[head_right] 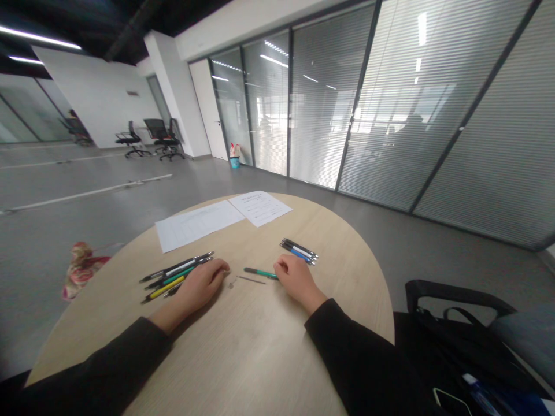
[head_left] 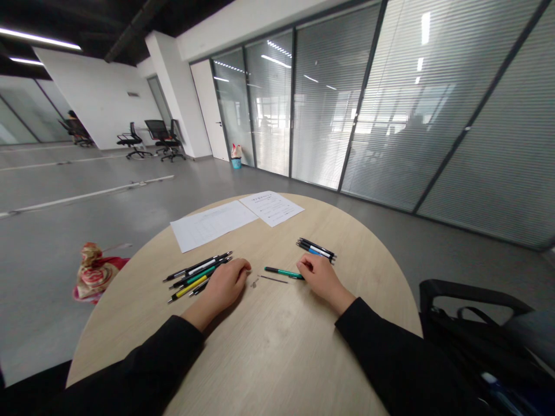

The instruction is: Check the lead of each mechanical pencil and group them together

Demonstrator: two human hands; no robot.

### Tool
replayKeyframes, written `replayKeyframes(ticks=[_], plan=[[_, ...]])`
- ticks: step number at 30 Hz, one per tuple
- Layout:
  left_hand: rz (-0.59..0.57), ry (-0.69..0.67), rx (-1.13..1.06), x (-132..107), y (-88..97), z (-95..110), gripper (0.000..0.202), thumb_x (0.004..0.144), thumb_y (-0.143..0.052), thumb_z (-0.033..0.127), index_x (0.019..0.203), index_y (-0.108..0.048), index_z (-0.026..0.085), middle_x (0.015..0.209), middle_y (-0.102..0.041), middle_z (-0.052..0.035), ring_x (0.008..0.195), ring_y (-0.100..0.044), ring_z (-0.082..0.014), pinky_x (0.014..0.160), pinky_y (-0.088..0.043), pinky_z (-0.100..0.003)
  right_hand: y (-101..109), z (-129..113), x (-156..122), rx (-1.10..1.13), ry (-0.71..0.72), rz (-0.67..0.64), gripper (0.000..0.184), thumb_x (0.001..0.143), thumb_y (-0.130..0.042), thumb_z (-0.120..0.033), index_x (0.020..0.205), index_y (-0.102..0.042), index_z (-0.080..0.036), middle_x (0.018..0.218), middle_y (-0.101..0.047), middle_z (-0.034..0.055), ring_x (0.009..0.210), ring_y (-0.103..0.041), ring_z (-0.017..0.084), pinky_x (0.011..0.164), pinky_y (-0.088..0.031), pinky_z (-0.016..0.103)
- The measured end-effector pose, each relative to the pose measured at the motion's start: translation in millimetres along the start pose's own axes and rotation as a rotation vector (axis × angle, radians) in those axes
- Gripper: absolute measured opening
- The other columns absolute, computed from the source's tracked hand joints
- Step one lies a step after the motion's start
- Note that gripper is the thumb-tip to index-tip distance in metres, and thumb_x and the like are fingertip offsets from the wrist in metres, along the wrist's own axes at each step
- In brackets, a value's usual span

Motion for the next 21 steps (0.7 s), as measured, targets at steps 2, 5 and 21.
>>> replayKeyframes(ticks=[2,5,21], plan=[[-0.004,-0.006,-0.003,0,-1.1,-1,0.024,0.092,-0.041,0.02,0.093,-0.064,0.018,0.093,-0.073,-0.01,0.089,-0.069,-0.0257,0.084,-0.052,-0.04,0,0,0,-0.003,0.002,0.004,0.024,0.087,-0.055,-0.021,0.064,-0.055,-0.018,0.063,-0.054,-0.0016,0.061,-0.049,0.013,0.061,-0.032,0.026],[-0.008,-0.008,-0.008,0,-2.4,-2,0.023,0.093,-0.041,0.02,0.093,-0.064,0.018,0.092,-0.073,-0.0096,0.088,-0.068,-0.0253,0.084,-0.052,-0.04,0,0,0,-0.002,0.003,0.006,0.021,0.087,-0.056,-0.02,0.066,-0.057,-0.018,0.064,-0.056,-0.0013,0.062,-0.05,0.014,0.061,-0.033,0.026],[-0.021,-0.21,-0.015,-3,1.7,18,0.033,0.103,-0.04,0.034,0.109,-0.069,0.018,0.108,-0.065,-0.0116,0.1,-0.058,-0.0246,0.093,-0.046,-0.04,-3,-4,-3,-0.213,0.014,-0.126,0.013,0.088,-0.058,-0.011,0.09,-0.07,-0.017,0.086,-0.063,0.0042,0.082,-0.057,0.017,0.077,-0.042,0.028]])
Point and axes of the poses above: each hand's wrist, its own x-axis towards the middle knuckle, its own y-axis out of the back of the hand, z = x × y, the point moved 3 cm from there along x, towards the middle knuckle
